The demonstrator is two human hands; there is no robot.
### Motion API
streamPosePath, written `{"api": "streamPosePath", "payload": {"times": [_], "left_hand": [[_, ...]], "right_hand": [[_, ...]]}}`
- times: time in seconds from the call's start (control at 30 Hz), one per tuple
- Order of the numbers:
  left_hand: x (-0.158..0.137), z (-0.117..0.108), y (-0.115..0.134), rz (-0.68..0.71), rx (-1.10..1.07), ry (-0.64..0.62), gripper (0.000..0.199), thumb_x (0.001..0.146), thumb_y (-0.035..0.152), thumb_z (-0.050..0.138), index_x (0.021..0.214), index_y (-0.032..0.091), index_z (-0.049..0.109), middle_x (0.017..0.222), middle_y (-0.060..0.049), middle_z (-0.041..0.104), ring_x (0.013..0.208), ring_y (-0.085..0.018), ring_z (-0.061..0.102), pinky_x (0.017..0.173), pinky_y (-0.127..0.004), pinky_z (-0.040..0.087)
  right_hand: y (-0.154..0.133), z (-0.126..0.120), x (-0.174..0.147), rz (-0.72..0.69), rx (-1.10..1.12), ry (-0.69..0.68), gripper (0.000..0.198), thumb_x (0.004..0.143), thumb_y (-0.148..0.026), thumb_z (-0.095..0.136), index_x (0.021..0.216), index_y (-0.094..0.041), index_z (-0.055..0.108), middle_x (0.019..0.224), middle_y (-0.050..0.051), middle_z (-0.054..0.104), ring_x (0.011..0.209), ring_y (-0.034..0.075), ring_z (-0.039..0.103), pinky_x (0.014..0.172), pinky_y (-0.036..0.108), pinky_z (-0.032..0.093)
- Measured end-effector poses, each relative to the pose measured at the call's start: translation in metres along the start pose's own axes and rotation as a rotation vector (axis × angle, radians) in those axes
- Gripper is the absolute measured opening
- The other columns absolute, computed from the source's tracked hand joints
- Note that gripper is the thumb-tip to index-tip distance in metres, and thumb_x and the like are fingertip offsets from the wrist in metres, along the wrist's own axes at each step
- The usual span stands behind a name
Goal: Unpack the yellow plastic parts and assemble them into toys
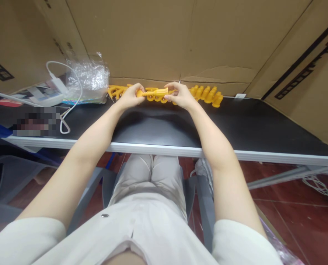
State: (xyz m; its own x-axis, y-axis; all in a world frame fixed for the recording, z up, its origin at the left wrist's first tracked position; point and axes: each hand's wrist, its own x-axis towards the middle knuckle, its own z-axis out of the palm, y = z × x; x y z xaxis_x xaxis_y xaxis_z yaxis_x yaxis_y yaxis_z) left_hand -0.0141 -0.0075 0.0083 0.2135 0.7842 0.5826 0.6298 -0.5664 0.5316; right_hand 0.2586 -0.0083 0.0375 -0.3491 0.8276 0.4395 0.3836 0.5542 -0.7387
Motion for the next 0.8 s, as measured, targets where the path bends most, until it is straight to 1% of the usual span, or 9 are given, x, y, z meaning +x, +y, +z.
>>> {"api": "streamPosePath", "payload": {"times": [0.07, 0.2, 0.27, 0.37, 0.47, 0.57, 0.63, 0.7, 0.8], "left_hand": [[0.0, 0.0, 0.001, 0.008, 0.005, -0.004, 0.027, 0.072, 0.007, 0.063, 0.091, 0.023, 0.054, 0.071, 0.004, 0.049, 0.071, -0.018, 0.06, 0.081, -0.036, 0.054], [0.0, 0.0, 0.005, 0.04, 0.054, 0.021, 0.026, 0.073, 0.008, 0.065, 0.091, 0.024, 0.056, 0.07, 0.003, 0.049, 0.072, -0.02, 0.062, 0.084, -0.039, 0.053], [0.0, 0.0, 0.006, 0.059, 0.067, 0.029, 0.026, 0.074, 0.009, 0.065, 0.093, 0.024, 0.057, 0.071, 0.002, 0.053, 0.075, -0.021, 0.064, 0.086, -0.04, 0.053], [0.0, 0.001, 0.005, 0.082, 0.081, 0.03, 0.025, 0.075, 0.011, 0.065, 0.096, 0.024, 0.058, 0.076, 0.0, 0.059, 0.08, -0.023, 0.067, 0.089, -0.041, 0.053], [0.0, 0.001, 0.004, 0.09, 0.093, 0.024, 0.026, 0.075, 0.012, 0.063, 0.098, 0.024, 0.058, 0.08, -0.002, 0.063, 0.084, -0.025, 0.069, 0.091, -0.042, 0.052], [-0.001, 0.002, 0.007, 0.078, 0.105, 0.026, 0.027, 0.076, 0.012, 0.063, 0.099, 0.025, 0.058, 0.081, -0.002, 0.064, 0.086, -0.026, 0.07, 0.092, -0.043, 0.052], [-0.001, 0.002, 0.01, 0.079, 0.106, 0.028, 0.028, 0.075, 0.012, 0.064, 0.1, 0.025, 0.057, 0.079, -0.001, 0.063, 0.084, -0.026, 0.07, 0.092, -0.043, 0.052], [-0.001, 0.002, 0.011, 0.091, 0.102, 0.029, 0.029, 0.075, 0.012, 0.064, 0.1, 0.025, 0.057, 0.077, 0.0, 0.061, 0.082, -0.025, 0.069, 0.091, -0.043, 0.052], [-0.001, 0.001, 0.01, 0.094, 0.103, 0.025, 0.028, 0.075, 0.013, 0.063, 0.1, 0.025, 0.057, 0.078, 0.0, 0.061, 0.081, -0.024, 0.068, 0.09, -0.042, 0.052]], "right_hand": [[-0.005, 0.001, -0.003, 0.024, 0.003, 0.0, 0.063, 0.071, -0.058, 0.096, 0.116, -0.02, 0.073, 0.11, 0.008, 0.075, 0.08, 0.02, 0.074, 0.08, 0.037, 0.065], [-0.014, 0.002, -0.008, 0.092, -0.006, -0.004, 0.058, 0.083, -0.075, 0.079, 0.098, -0.019, 0.073, 0.081, 0.007, 0.072, 0.072, 0.019, 0.071, 0.076, 0.035, 0.063], [-0.016, 0.003, -0.009, 0.125, 0.002, 0.007, 0.063, 0.085, -0.083, 0.071, 0.091, -0.02, 0.07, 0.076, 0.007, 0.07, 0.067, 0.018, 0.069, 0.072, 0.034, 0.062], [-0.015, 0.005, -0.008, 0.174, 0.023, 0.015, 0.071, 0.082, -0.092, 0.063, 0.083, -0.021, 0.066, 0.069, 0.006, 0.068, 0.056, 0.016, 0.064, 0.062, 0.032, 0.059], [-0.013, 0.007, -0.005, 0.216, 0.038, 0.02, 0.077, 0.081, -0.097, 0.056, 0.077, -0.02, 0.063, 0.061, 0.004, 0.063, 0.047, 0.013, 0.058, 0.053, 0.029, 0.052], [-0.016, 0.009, -0.005, 0.263, 0.041, 0.033, 0.082, 0.083, -0.099, 0.049, 0.072, -0.019, 0.061, 0.055, 0.004, 0.059, 0.042, 0.011, 0.051, 0.047, 0.027, 0.045], [-0.02, 0.01, -0.006, 0.286, 0.04, 0.048, 0.084, 0.084, -0.1, 0.046, 0.071, -0.018, 0.062, 0.051, 0.003, 0.056, 0.04, 0.01, 0.048, 0.045, 0.026, 0.043], [-0.021, 0.012, -0.007, 0.3, 0.038, 0.061, 0.087, 0.085, -0.1, 0.042, 0.073, -0.018, 0.065, 0.049, 0.003, 0.054, 0.04, 0.01, 0.048, 0.046, 0.027, 0.044], [-0.018, 0.011, -0.004, 0.327, 0.038, 0.036, 0.089, 0.088, -0.099, 0.036, 0.082, -0.017, 0.071, 0.051, 0.004, 0.055, 0.045, 0.014, 0.056, 0.051, 0.029, 0.051]]}}
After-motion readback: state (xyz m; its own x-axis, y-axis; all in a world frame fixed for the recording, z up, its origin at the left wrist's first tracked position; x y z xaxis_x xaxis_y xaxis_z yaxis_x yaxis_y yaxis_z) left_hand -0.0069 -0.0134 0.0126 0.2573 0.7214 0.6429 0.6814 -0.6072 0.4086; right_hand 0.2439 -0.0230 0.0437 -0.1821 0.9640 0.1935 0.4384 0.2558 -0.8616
